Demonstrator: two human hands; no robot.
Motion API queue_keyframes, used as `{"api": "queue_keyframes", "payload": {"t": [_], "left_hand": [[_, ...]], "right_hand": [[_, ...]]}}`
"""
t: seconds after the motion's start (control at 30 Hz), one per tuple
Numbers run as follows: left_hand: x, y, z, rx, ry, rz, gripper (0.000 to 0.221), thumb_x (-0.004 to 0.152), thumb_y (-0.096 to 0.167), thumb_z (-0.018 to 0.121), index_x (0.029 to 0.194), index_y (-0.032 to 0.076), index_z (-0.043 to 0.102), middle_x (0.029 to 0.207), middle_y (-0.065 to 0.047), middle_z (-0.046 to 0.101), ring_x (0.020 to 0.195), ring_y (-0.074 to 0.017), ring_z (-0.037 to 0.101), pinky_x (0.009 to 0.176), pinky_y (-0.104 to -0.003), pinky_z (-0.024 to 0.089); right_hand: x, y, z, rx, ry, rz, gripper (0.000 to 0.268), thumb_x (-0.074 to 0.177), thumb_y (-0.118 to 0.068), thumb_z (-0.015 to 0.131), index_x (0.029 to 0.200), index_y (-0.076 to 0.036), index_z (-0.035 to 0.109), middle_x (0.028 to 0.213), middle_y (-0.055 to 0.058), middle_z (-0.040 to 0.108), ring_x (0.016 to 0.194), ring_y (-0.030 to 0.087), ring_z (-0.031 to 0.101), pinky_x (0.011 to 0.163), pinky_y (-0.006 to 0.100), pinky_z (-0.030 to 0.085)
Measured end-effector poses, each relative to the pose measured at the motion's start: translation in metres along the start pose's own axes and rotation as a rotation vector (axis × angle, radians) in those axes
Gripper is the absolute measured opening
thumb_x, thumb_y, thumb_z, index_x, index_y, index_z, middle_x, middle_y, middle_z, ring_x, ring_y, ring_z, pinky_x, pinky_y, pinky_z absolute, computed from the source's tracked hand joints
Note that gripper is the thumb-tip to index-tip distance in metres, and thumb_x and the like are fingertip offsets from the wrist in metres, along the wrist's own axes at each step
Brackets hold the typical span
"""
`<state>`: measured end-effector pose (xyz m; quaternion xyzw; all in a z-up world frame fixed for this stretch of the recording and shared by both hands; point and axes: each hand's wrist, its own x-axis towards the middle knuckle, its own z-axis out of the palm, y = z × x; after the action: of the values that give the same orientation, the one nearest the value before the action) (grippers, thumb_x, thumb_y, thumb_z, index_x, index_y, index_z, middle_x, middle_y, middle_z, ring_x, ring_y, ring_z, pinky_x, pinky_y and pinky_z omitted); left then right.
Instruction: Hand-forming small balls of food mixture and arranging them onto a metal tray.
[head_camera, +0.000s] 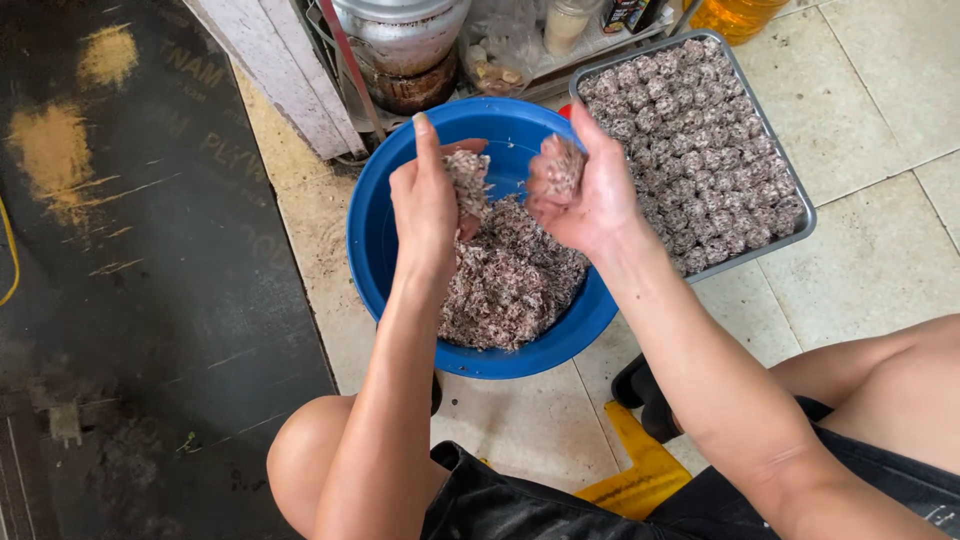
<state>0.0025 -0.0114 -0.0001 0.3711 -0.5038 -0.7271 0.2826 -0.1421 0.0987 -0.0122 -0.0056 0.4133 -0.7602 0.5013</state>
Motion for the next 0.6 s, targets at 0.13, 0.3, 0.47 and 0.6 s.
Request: {"api": "queue_keyframes", "payload": {"t": [0.13, 0.3, 0.47, 0.6], "left_hand": [[-0.002, 0.004, -0.001, -0.025, 0.016, -0.003, 0.077, 0.101, 0.062, 0.037, 0.1, -0.002, 0.08, 0.059, 0.004, 0.05, 0.042, -0.0097, 0.044, 0.035, -0.027, 0.035], [-0.004, 0.005, -0.001, -0.001, 0.021, 0.027, 0.077, 0.101, 0.063, 0.038, 0.102, -0.002, 0.08, 0.057, 0.005, 0.039, 0.043, -0.0084, 0.041, 0.036, -0.027, 0.035], [-0.007, 0.009, 0.001, 0.003, 0.018, 0.035, 0.077, 0.101, 0.062, 0.037, 0.102, -0.003, 0.08, 0.056, 0.005, 0.045, 0.043, -0.008, 0.042, 0.036, -0.027, 0.033], [-0.006, 0.006, 0.001, 0.03, 0.021, 0.061, 0.078, 0.102, 0.062, 0.037, 0.103, -0.003, 0.08, 0.054, 0.005, 0.041, 0.042, -0.0076, 0.04, 0.036, -0.027, 0.033]], "right_hand": [[-0.014, 0.005, 0.016, 0.221, -0.114, 0.171, 0.038, 0.093, -0.038, 0.065, 0.067, -0.011, 0.055, 0.059, 0.002, 0.059, 0.057, 0.015, 0.058, 0.049, 0.029, 0.049], [-0.018, 0.017, 0.019, 0.178, 0.293, 0.231, 0.022, 0.099, -0.013, 0.057, 0.082, 0.0, 0.051, 0.087, 0.013, 0.066, 0.08, 0.02, 0.071, 0.066, 0.019, 0.061], [0.025, 0.048, -0.06, 0.211, -0.126, 0.277, 0.03, 0.098, -0.035, 0.076, 0.088, -0.009, 0.063, 0.072, -0.003, 0.058, 0.056, 0.004, 0.053, 0.042, 0.013, 0.041], [0.035, 0.058, -0.079, 0.261, -0.541, 0.252, 0.045, 0.109, -0.042, 0.074, 0.075, -0.017, 0.057, 0.067, -0.002, 0.059, 0.052, 0.01, 0.054, 0.042, 0.024, 0.043]]}}
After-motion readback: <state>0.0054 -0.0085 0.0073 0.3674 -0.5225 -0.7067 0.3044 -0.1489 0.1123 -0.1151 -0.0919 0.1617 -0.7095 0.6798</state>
